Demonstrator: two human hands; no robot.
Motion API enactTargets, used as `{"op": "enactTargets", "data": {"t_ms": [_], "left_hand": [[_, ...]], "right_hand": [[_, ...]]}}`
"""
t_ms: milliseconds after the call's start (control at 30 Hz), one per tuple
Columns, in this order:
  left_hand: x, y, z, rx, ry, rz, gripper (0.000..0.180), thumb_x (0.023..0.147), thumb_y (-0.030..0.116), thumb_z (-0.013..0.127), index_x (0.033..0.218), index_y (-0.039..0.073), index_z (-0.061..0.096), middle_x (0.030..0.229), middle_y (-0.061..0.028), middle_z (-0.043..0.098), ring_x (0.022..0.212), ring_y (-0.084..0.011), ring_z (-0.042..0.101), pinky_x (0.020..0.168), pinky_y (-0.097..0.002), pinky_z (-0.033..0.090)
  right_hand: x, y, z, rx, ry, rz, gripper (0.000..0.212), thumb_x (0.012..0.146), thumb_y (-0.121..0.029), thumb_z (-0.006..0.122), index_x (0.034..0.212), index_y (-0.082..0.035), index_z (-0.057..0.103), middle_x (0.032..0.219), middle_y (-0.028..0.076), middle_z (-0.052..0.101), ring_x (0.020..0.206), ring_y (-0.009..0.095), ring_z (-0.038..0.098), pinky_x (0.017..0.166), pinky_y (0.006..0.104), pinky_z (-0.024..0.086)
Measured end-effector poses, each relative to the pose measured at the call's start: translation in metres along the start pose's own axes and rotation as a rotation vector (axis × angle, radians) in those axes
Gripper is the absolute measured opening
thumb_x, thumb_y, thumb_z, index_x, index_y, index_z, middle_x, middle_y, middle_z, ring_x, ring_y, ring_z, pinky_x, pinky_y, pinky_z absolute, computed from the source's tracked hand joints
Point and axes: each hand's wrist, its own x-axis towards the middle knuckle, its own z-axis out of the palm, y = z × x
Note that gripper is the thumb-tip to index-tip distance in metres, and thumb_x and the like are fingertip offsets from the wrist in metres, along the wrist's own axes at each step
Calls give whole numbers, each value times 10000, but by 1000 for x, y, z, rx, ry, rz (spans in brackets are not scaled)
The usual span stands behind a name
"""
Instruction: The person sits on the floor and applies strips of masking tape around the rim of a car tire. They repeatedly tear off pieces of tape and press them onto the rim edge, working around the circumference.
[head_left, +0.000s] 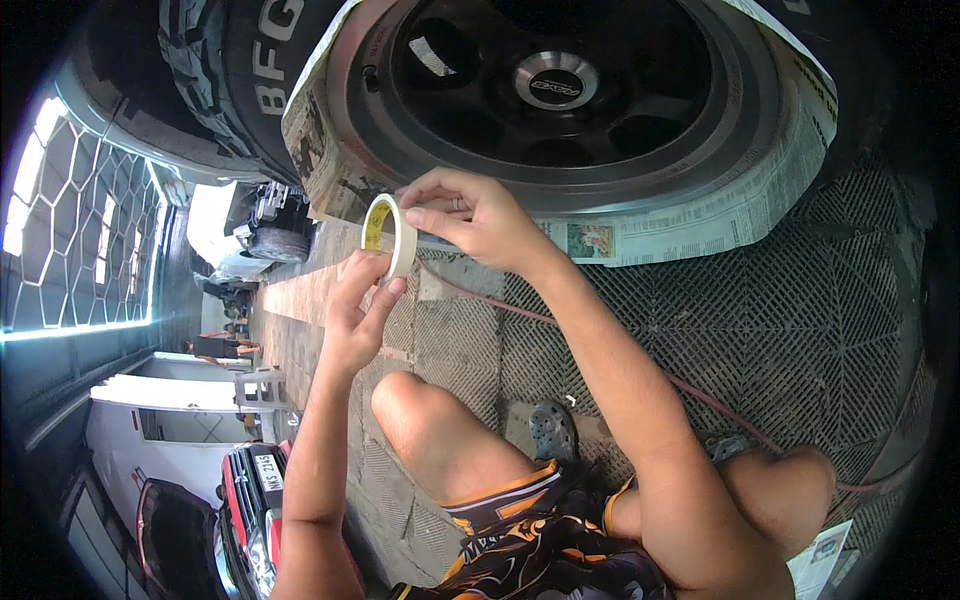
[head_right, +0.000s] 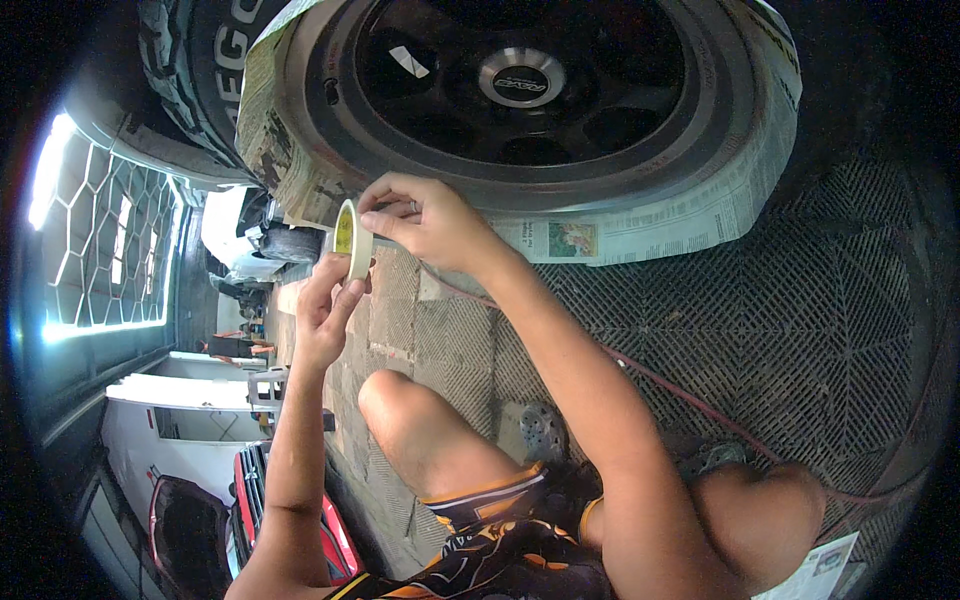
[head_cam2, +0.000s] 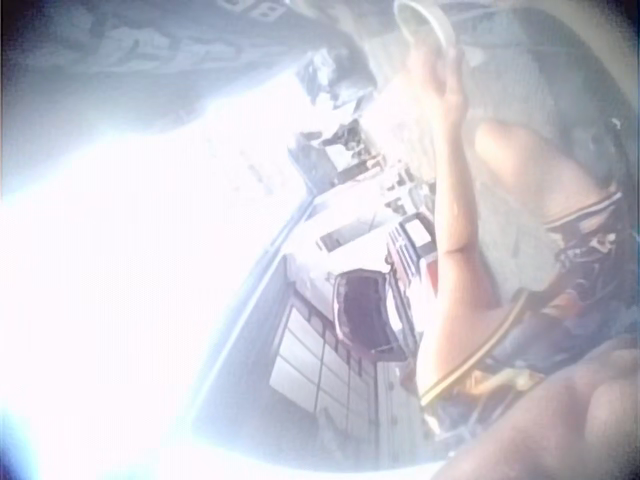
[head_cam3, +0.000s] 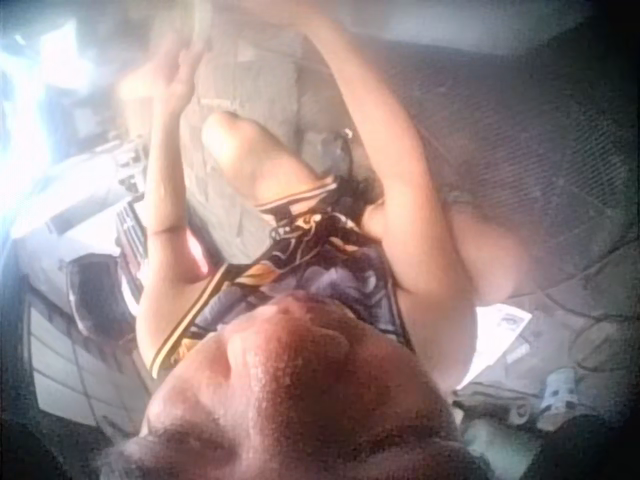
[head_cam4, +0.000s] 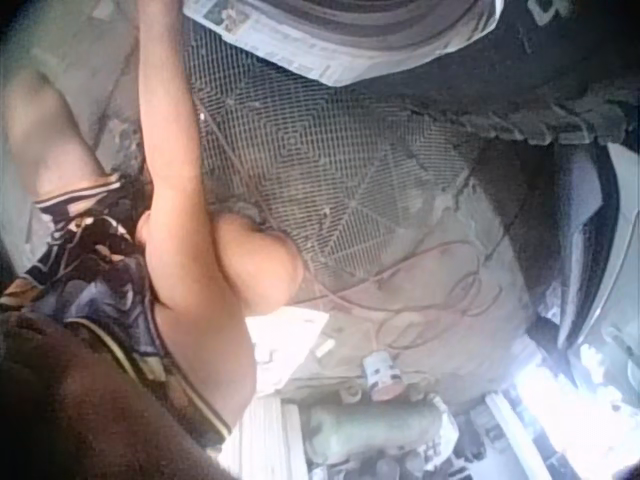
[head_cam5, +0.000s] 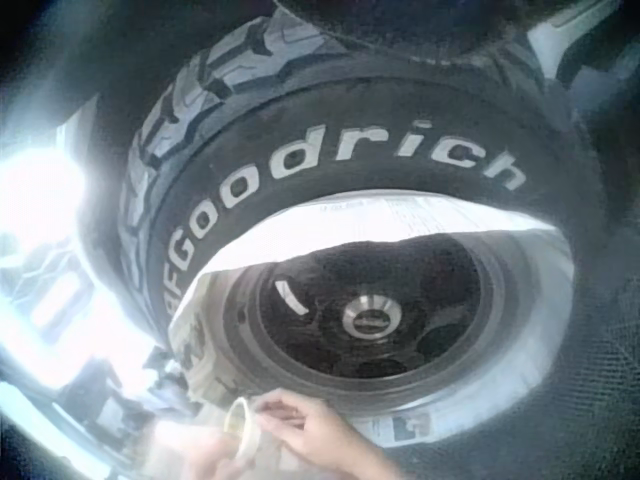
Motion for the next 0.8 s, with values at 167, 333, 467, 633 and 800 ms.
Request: {"op": "enactTargets", "data": {"t_ms": [167,333,467,633,800], "left_hand": [[7,12,-2,194,-24,71,209,902,27,703,1100,-38,685,937,-150,652,895,-320,592,813,-387,472],[12,17,1,187,-27,45,175,921,6,684,1084,-55,674,892,-140,627,833,-276,592,771,-358,479],[12,17,-1,219,-22,14,178,938,28,684,1096,-55,675,883,-131,616,810,-257,595,766,-343,481],[5,19,-2,243,-35,-8,166,920,-3,680,1078,-49,687,880,-161,645,846,-318,588,754,-400,479],[2,19,5,217,-35,-27,176,933,7,676,1102,-42,687,881,-163,643,846,-316,600,762,-398,485]], "right_hand": [[0,12,4,-115,46,-18,179,961,-108,726,1112,-13,744,1074,87,765,970,182,735,894,325,573],[0,18,11,-77,123,25,152,956,-102,719,1068,0,728,1026,93,761,993,193,731,902,346,572],[1,22,18,-82,189,-19,128,952,-88,708,1047,-2,711,1000,110,764,976,221,737,885,354,567],[-2,27,12,-110,89,43,157,988,-98,684,1104,6,704,1036,96,754,1034,198,712,932,350,558],[-7,41,16,-109,111,93,153,985,-90,686,1102,6,703,1035,98,755,1048,199,708,920,352,552]]}}
